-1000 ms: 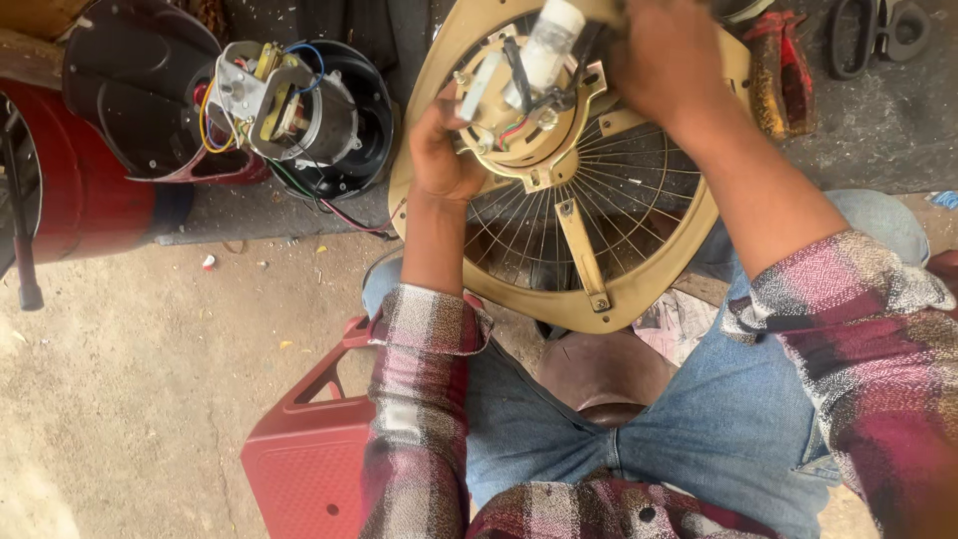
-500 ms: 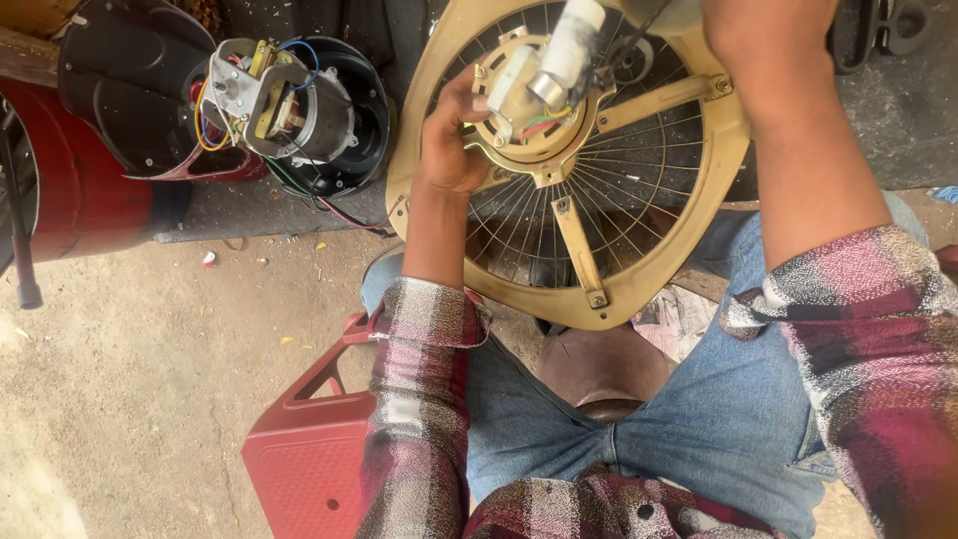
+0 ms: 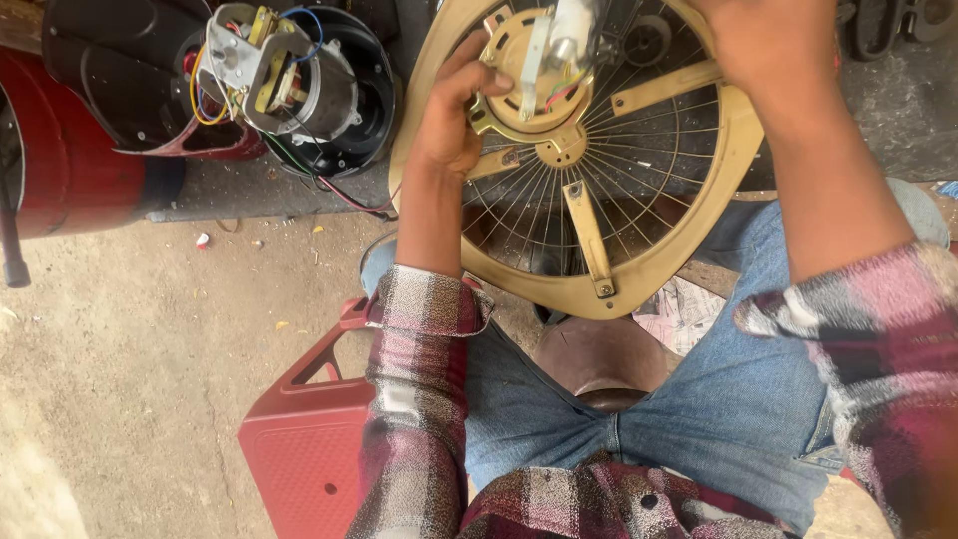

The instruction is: The person sits cross-legged and works on a beige pedestal fan placed on their lap. They use pliers to tighten a screw on the fan's central hub, then plug in the power cord and test the fan by rotating the motor housing.

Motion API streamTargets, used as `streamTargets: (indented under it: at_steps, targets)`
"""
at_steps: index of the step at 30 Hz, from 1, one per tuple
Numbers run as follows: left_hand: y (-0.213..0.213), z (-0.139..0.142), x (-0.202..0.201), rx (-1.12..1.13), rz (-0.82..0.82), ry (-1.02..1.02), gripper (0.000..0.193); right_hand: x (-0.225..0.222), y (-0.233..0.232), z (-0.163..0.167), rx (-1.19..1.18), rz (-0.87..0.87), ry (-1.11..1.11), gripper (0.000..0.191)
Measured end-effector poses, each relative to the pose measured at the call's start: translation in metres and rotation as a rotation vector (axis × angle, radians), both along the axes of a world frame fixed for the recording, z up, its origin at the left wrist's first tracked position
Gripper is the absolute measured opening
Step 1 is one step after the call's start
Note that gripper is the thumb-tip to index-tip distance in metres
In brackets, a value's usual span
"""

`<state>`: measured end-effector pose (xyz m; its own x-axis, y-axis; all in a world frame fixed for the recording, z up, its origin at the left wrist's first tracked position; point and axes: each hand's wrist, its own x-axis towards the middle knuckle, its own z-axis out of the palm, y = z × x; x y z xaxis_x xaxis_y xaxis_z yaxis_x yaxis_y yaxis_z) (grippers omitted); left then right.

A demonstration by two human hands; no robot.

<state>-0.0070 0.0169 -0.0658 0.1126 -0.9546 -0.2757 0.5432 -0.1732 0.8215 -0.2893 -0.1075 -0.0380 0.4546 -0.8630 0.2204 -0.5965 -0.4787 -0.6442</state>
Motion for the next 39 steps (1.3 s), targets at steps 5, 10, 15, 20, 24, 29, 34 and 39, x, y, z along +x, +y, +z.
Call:
streamTargets:
  at_steps: [5, 10, 15, 20, 24, 29, 34, 39]
  targets:
    - [0.001, -0.003, -0.002, -0.025, -0.08, 0.044, 0.058, -0.001, 0.053, 0.018, 0.917, -0.13, -0.235, 0.016]
    - [0.002, -0.006, -0.014, -0.045, -0.155, -0.066, 0.058, 0.01, 0.087, 0.007, 1.463, 0.026, -0.649, 0.016]
    - [0.008, -0.01, -0.016, -0.018, -0.225, 0.055, 0.065, 0.005, 0.096, -0.013, 1.627, 0.108, -0.881, 0.014]
    - [0.007, -0.017, -0.017, -0.061, -0.303, -0.064, 0.072, 0.008, 0.11, -0.023, 1.517, 0.059, -0.85, 0.012]
    - [0.008, -0.019, -0.019, -0.017, -0.32, -0.171, 0.08, 0.011, 0.115, -0.027, 1.472, -0.047, -0.845, 0.019]
    - [0.012, -0.004, -0.024, 0.067, -0.34, -0.508, 0.08, 0.007, 0.113, -0.043, 1.454, -0.141, -0.848, 0.012]
    - [0.032, 0.019, -0.028, -0.004, -0.311, -0.877, 0.065, 0.002, 0.112, -0.06, 1.543, -0.145, -0.881, 0.008]
    - [0.037, 0.025, -0.038, 0.057, -0.205, -0.979, 0.06, 0.0, 0.114, -0.069, 1.56, -0.124, -0.949, 0.008]
